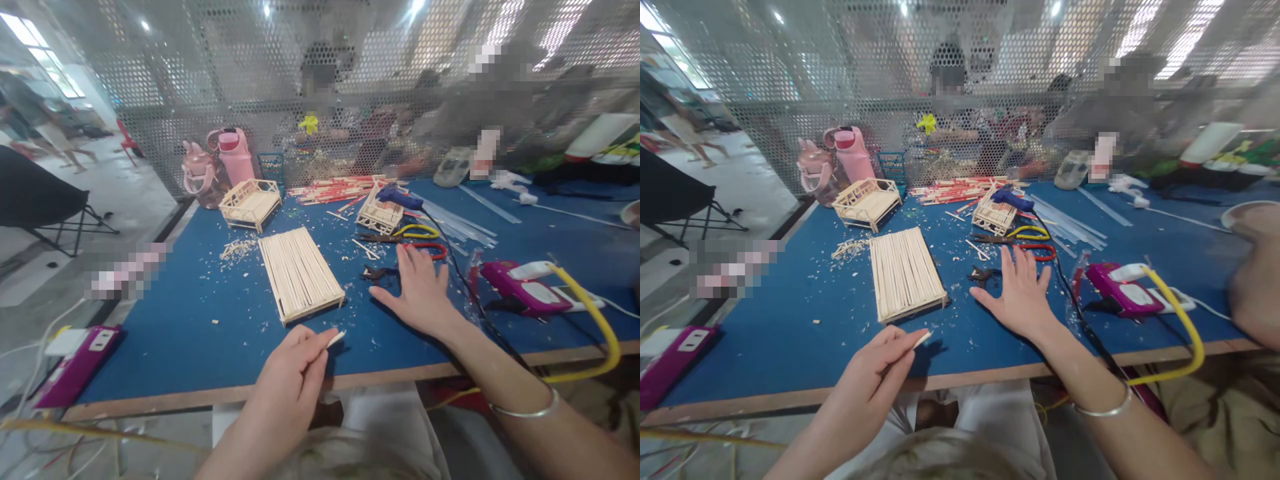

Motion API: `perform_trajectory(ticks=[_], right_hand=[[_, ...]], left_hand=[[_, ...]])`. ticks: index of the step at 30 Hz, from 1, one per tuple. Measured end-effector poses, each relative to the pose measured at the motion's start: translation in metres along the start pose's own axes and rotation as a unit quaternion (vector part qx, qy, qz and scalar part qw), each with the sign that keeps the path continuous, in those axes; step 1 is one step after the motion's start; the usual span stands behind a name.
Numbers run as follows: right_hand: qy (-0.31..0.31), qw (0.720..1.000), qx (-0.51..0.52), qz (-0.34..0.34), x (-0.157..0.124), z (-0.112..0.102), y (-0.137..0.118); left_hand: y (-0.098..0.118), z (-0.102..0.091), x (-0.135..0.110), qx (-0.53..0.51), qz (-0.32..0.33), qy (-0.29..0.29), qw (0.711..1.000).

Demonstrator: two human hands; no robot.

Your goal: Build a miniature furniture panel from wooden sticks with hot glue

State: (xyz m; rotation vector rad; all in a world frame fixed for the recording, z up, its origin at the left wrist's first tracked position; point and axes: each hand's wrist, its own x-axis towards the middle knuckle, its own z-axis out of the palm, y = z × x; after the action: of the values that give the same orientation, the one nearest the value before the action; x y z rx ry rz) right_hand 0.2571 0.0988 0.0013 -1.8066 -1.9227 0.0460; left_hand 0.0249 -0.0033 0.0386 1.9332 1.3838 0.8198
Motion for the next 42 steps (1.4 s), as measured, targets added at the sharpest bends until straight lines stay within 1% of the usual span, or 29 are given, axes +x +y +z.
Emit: perform_trajectory(ticks=[2,3,4,5,6,7,8,9,10,11,14,15,16,17,19,20,21,22,25,28,31,34,36,39,42], right_hand=[[0.086,0.995,0.029,-0.051,-0.01,-0.004,-0.008],[0.11,0.987,0.06,-0.098,-0.017,-0.009,-0.013],[0.109,0.976,0.095,-0.163,-0.024,-0.015,-0.018],[0.075,0.96,0.127,-0.238,-0.032,-0.02,-0.023],[0.018,0.938,0.146,-0.313,-0.038,-0.026,-0.028],[-0.044,0.913,0.154,-0.374,-0.044,-0.03,-0.033],[-0.097,0.891,0.154,-0.416,-0.048,-0.032,-0.037],[-0.128,0.876,0.153,-0.438,-0.05,-0.034,-0.04],[-0.141,0.871,0.155,-0.444,-0.051,-0.033,-0.042],[-0.14,0.874,0.16,-0.438,-0.051,-0.032,-0.043],[-0.124,0.882,0.183,-0.415,-0.046,-0.025,-0.04],[-0.113,0.887,0.189,-0.405,-0.043,-0.023,-0.037],[-0.097,0.896,0.196,-0.385,-0.039,-0.02,-0.035],[-0.08,0.907,0.204,-0.358,-0.035,-0.019,-0.032],[-0.063,0.928,0.219,-0.295,-0.024,-0.017,-0.026],[-0.064,0.934,0.224,-0.269,-0.019,-0.017,-0.024],[-0.069,0.937,0.229,-0.255,-0.014,-0.017,-0.023],[-0.073,0.936,0.234,-0.252,-0.009,-0.017,-0.022],[-0.086,0.93,0.246,-0.259,0.002,-0.016,-0.026],[-0.092,0.923,0.274,-0.254,0.006,-0.01,-0.032],[-0.065,0.911,0.311,-0.262,0.003,0.002,-0.033],[-0.026,0.904,0.315,-0.288,-0.002,0.01,-0.031],[-0.007,0.906,0.297,-0.302,-0.004,0.013,-0.03],[0.004,0.909,0.26,-0.326,-0.003,0.013,-0.03],[0.018,0.91,0.231,-0.345,-0.003,0.014,-0.03]], left_hand=[[-0.004,-0.001,0.0,0.008,0.002,0.024,1.0],[-0.006,-0.001,0.0,0.008,-0.002,0.036,0.999],[-0.008,-0.001,0.0,0.006,-0.007,0.044,0.999],[-0.008,-0.001,-0.001,0.002,-0.012,0.047,0.999],[-0.009,-0.001,-0.001,-0.004,-0.012,0.046,0.999],[-0.009,0.0,-0.001,-0.01,-0.008,0.043,0.999],[-0.009,0.001,-0.001,-0.014,0.0,0.043,0.999],[-0.009,0.002,-0.001,-0.016,0.008,0.047,0.999],[-0.009,0.002,-0.001,-0.015,0.018,0.053,0.998],[-0.009,0.003,-0.001,-0.013,0.027,0.058,0.998],[-0.013,0.003,-0.003,0.003,0.058,0.07,0.996],[-0.015,0.001,-0.004,0.013,0.066,0.084,0.994],[-0.017,-0.001,-0.005,0.025,0.069,0.111,0.991],[-0.021,-0.004,-0.007,0.04,0.064,0.151,0.986],[-0.029,-0.01,-0.009,0.069,0.033,0.244,0.967],[-0.033,-0.013,-0.009,0.083,0.014,0.276,0.958],[-0.037,-0.014,-0.009,0.093,-0.006,0.291,0.952],[-0.04,-0.014,-0.008,0.101,-0.025,0.29,0.951],[-0.046,-0.01,0.0,0.111,-0.071,0.251,0.959],[-0.048,-0.007,0.012,0.103,-0.096,0.236,0.961],[-0.054,-0.011,0.019,0.077,-0.091,0.233,0.965],[-0.061,-0.015,0.019,0.05,-0.087,0.237,0.966],[-0.064,-0.016,0.017,0.025,-0.091,0.242,0.966],[-0.064,-0.016,0.014,-0.016,-0.097,0.261,0.96],[-0.063,-0.015,0.013,-0.04,-0.074,0.288,0.954]])
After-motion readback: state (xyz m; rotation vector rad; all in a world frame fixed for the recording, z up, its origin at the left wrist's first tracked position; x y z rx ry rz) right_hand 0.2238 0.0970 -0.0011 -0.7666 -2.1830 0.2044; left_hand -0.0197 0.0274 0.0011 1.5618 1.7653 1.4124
